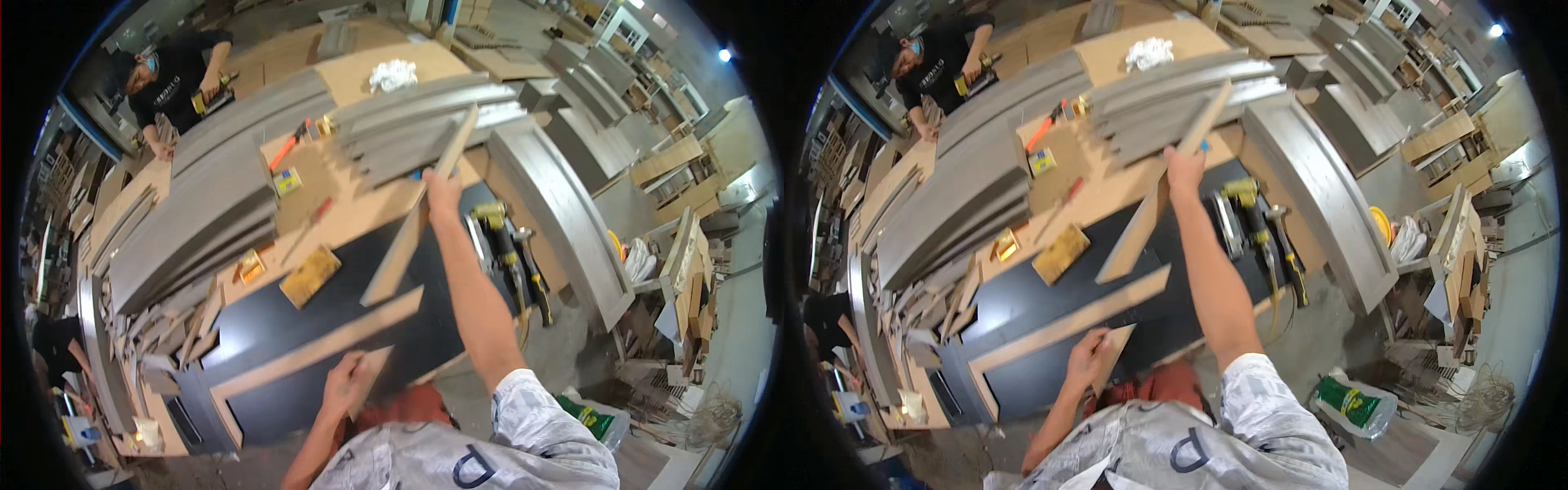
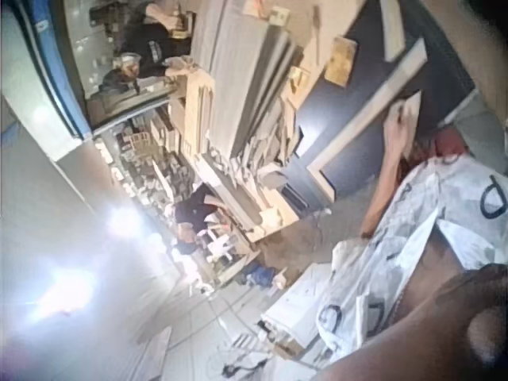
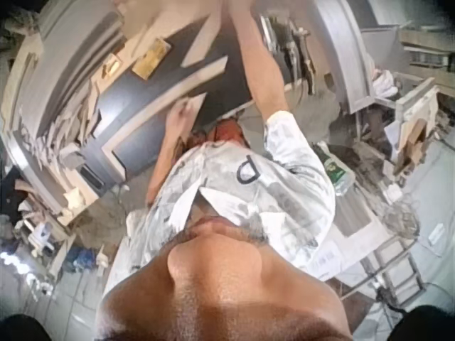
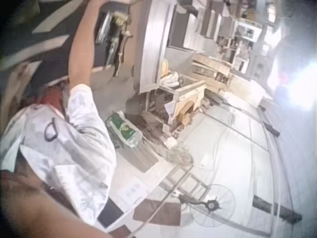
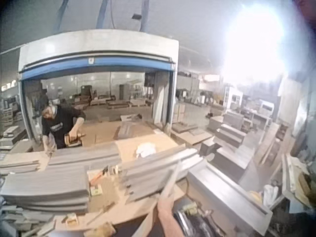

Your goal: Assembling a wooden frame for a cabinet door using a pneumatic nail gun and a hammer.

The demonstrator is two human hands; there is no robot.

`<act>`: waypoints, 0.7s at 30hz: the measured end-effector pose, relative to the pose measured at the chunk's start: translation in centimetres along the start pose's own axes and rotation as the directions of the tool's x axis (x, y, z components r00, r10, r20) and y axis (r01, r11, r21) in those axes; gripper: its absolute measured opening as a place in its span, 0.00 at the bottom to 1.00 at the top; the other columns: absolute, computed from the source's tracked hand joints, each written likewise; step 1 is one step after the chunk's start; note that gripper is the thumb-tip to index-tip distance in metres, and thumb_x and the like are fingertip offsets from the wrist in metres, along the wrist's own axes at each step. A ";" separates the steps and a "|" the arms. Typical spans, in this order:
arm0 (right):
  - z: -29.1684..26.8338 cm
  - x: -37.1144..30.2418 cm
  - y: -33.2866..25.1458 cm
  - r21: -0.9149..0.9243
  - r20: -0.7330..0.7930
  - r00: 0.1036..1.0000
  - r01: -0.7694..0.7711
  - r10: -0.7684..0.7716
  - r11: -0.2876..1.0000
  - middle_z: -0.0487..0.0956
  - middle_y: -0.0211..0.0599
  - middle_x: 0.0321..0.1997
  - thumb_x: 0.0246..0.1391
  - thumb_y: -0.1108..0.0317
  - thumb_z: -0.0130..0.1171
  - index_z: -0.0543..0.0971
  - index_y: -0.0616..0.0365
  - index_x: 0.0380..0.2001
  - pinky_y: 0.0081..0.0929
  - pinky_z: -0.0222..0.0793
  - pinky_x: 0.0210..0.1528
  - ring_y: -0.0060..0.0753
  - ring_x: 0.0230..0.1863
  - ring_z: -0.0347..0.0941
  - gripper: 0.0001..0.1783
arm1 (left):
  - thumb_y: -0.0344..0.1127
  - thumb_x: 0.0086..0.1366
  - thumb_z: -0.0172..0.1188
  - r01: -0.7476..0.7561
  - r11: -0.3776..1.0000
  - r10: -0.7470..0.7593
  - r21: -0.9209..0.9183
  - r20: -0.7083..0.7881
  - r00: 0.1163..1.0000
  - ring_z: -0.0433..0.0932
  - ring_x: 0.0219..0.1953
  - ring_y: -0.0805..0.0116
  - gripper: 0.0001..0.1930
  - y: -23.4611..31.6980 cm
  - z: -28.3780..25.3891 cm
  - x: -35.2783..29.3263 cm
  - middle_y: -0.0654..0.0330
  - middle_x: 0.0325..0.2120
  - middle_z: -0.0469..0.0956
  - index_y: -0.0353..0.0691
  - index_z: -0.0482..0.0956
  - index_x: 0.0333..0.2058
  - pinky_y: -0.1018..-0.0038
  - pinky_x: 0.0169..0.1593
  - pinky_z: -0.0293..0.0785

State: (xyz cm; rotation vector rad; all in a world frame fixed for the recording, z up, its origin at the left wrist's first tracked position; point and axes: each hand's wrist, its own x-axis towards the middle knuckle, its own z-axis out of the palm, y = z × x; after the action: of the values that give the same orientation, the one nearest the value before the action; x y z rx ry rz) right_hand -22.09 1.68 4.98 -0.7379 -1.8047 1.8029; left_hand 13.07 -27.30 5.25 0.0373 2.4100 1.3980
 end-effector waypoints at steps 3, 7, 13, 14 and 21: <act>-10.1 -6.3 -10.8 0.129 0.372 0.927 0.004 -0.052 0.992 0.79 0.43 0.47 0.45 0.69 0.65 0.69 0.67 0.62 0.31 0.71 0.48 0.35 0.45 0.74 0.38 | 0.34 0.71 0.53 -0.249 0.932 0.273 0.265 -0.058 0.960 0.79 0.42 0.44 0.12 0.8 5.4 1.6 0.48 0.39 0.81 0.42 0.79 0.50 0.51 0.46 0.74; -28.0 -11.2 -14.9 -0.378 0.582 0.752 0.587 -0.310 0.716 0.71 0.56 0.61 0.40 0.75 0.58 0.64 0.62 0.66 0.44 0.61 0.67 0.60 0.65 0.66 0.43 | 0.28 0.64 0.52 -0.257 0.769 0.340 0.585 -0.034 0.940 0.71 0.45 0.52 0.19 1.9 9.8 3.5 0.56 0.42 0.74 0.46 0.79 0.53 0.55 0.50 0.65; -50.1 -13.2 -12.4 -0.721 0.492 0.649 0.677 -0.580 0.146 0.66 0.49 0.65 0.51 0.78 0.62 0.72 0.61 0.58 0.53 0.49 0.72 0.59 0.68 0.60 0.28 | 0.48 0.63 0.63 -0.272 0.712 0.419 0.647 -0.081 0.904 0.60 0.65 0.46 0.26 2.5 12.3 3.3 0.47 0.61 0.65 0.44 0.77 0.57 0.45 0.67 0.52; -51.3 -13.1 -12.5 -0.738 0.231 0.714 0.571 -0.661 0.359 0.63 0.48 0.68 0.55 0.75 0.63 0.73 0.60 0.57 0.52 0.48 0.73 0.58 0.69 0.60 0.25 | 0.49 0.63 0.62 -0.254 0.710 0.381 0.657 -0.055 0.923 0.57 0.67 0.45 0.27 3.0 12.1 2.4 0.47 0.63 0.63 0.47 0.75 0.59 0.44 0.68 0.49; -59.8 -12.9 -15.4 -0.785 0.156 0.520 0.582 -0.840 0.215 0.55 0.56 0.75 0.70 0.68 0.47 0.69 0.54 0.66 0.35 0.79 0.48 0.53 0.72 0.59 0.23 | 0.50 0.64 0.62 -0.466 0.777 0.350 0.424 0.325 0.879 0.40 0.76 0.41 0.19 4.3 12.0 1.3 0.49 0.73 0.50 0.52 0.84 0.51 0.41 0.74 0.30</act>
State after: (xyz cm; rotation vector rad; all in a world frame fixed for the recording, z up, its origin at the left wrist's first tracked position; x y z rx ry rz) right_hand 27.07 37.45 21.75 -0.2478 -2.1214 0.1784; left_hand 15.00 -14.78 3.11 0.8587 2.5782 0.8130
